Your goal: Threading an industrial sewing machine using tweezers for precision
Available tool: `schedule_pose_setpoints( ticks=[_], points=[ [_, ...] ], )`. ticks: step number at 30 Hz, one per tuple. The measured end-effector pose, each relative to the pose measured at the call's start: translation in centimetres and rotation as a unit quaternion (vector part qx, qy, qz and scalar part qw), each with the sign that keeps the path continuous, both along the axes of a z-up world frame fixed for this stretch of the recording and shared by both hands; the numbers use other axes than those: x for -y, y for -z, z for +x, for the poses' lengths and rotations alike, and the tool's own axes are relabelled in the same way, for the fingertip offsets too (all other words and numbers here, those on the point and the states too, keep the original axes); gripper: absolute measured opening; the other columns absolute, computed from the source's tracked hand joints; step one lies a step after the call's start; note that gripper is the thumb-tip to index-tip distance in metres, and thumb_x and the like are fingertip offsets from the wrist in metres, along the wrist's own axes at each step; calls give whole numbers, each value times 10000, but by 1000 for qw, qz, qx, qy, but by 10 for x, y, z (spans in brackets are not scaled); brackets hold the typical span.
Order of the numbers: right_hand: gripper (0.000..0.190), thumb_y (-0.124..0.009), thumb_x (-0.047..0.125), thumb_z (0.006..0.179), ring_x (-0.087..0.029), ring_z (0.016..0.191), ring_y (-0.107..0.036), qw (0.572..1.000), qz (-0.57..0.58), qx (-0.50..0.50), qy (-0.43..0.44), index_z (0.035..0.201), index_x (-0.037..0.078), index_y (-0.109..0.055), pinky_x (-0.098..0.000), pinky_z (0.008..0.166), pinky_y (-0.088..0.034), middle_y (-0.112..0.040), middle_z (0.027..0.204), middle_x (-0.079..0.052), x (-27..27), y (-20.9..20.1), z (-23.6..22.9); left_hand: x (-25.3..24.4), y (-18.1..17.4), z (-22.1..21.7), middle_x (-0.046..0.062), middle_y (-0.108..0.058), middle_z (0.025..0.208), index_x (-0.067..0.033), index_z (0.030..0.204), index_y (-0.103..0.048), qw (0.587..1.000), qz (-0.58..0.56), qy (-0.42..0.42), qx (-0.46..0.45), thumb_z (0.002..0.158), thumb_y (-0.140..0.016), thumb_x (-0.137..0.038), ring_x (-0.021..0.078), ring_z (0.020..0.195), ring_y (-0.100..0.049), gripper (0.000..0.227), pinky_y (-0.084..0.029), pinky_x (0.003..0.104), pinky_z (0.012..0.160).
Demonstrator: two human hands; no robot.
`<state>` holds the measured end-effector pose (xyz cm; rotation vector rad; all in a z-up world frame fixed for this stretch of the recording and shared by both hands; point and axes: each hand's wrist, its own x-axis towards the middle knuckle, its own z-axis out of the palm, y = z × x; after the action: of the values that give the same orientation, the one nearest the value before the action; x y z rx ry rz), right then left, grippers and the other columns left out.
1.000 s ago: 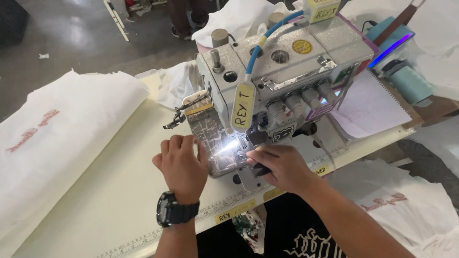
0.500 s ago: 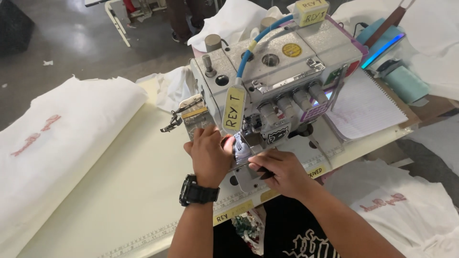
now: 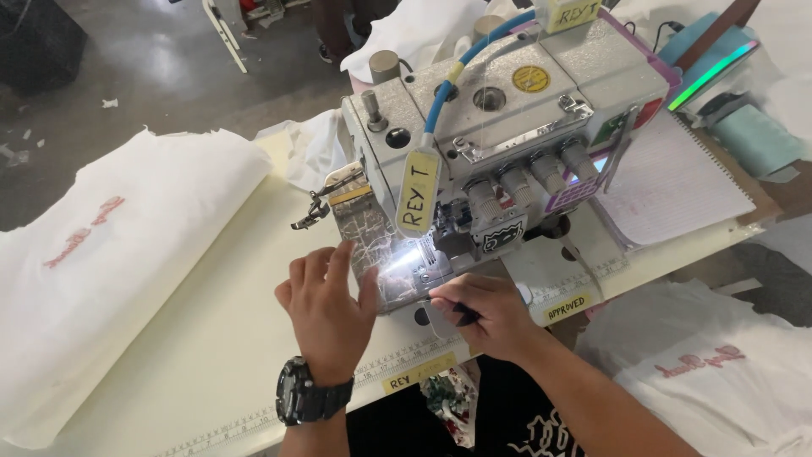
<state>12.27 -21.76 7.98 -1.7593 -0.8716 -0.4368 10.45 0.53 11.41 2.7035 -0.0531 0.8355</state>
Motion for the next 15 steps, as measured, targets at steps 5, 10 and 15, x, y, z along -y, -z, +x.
schedule_pose_setpoints(
  ticks=[5,10,15],
  points=[
    [134,-703,178,967,-119,586,-591,992,31,-108,-52,982,59,-762,-278,528,-480,-698,785,-53,2,-4,2,23,-10,5,32,-730,1290,-163,1257,-691,968,28,244,56,946,-663,-136,277,1104,-606,313,-426,434,847],
    [161,-662,105,1002,-111,535,-436,942,153,-253,-160,855,40,-677,-279,460,-387,-550,679,-41,3,1,6,26,-14,11,-44,-765,1052,-164,1272,-601,955,42,294,18,968,-657,-161,276,1023,-597,310,-328,425,780],
    [226,-688,162,995,-93,476,-477,907,147,-333,-212,795,66,-646,-258,464,-438,-559,614,-28,23,27,-6,37,-7,-19,-32,-805,942,-166,1133,-688,958,35,283,13,930,-731,-263,232,1004,-642,228,-353,433,884]
  ],
)
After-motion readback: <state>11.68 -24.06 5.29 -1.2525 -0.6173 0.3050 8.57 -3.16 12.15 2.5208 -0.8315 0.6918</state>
